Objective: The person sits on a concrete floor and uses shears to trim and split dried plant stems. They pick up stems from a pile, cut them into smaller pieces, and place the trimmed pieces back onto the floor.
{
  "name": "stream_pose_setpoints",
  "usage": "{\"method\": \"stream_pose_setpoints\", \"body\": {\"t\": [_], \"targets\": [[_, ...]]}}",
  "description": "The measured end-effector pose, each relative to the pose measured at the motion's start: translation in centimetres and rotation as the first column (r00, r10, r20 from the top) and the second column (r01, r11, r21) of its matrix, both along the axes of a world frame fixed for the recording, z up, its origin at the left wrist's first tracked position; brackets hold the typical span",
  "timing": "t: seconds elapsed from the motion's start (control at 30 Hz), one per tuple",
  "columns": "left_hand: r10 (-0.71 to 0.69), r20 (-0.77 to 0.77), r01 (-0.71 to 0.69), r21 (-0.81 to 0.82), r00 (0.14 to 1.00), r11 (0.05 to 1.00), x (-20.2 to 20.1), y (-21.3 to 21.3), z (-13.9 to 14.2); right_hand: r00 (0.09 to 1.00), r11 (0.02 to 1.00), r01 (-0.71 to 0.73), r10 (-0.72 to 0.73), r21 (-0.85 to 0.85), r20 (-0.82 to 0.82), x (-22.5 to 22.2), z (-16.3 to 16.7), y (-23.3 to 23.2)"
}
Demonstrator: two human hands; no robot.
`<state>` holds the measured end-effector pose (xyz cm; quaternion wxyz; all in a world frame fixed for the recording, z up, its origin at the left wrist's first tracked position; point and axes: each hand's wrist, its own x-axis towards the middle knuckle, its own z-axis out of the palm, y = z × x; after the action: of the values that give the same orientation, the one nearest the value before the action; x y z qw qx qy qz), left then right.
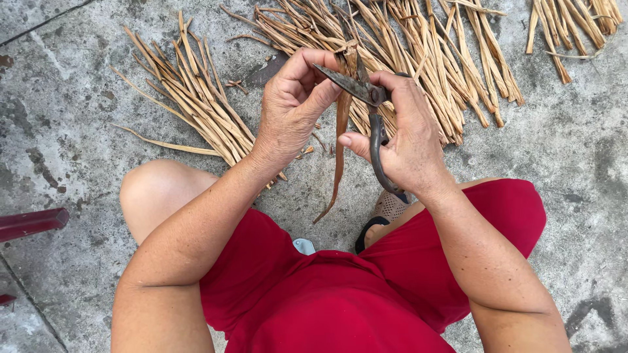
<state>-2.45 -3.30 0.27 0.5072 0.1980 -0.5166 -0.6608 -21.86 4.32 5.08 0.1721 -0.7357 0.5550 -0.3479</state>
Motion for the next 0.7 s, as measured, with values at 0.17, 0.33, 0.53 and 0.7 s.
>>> {"method": "stream_pose_setpoints", "body": {"t": [0.17,0.33,0.53,0.7], "targets": [[0.031,0.011,-0.031,-0.002,0.999,1.000,-0.3,-0.2,-0.3,0.999,0.998,0.049,-0.049,0.032,0.018,0.6,0.1,0.0],[0.050,0.043,-0.050,-0.009,0.998,0.999,-0.3,-0.2,-0.2,0.991,0.988,0.134,-0.135,0.078,0.013,0.8,-0.1,-0.1],[0.054,0.028,-0.054,0.016,0.998,0.998,-0.4,-0.4,-0.1,0.990,0.991,0.122,-0.125,0.047,0.069,0.7,-0.8,-0.4],[0.008,0.009,-0.008,0.050,1.000,0.999,-0.1,-0.1,-0.1,0.988,0.990,0.128,-0.132,0.059,0.077,0.7,-1.1,-0.6]]}}
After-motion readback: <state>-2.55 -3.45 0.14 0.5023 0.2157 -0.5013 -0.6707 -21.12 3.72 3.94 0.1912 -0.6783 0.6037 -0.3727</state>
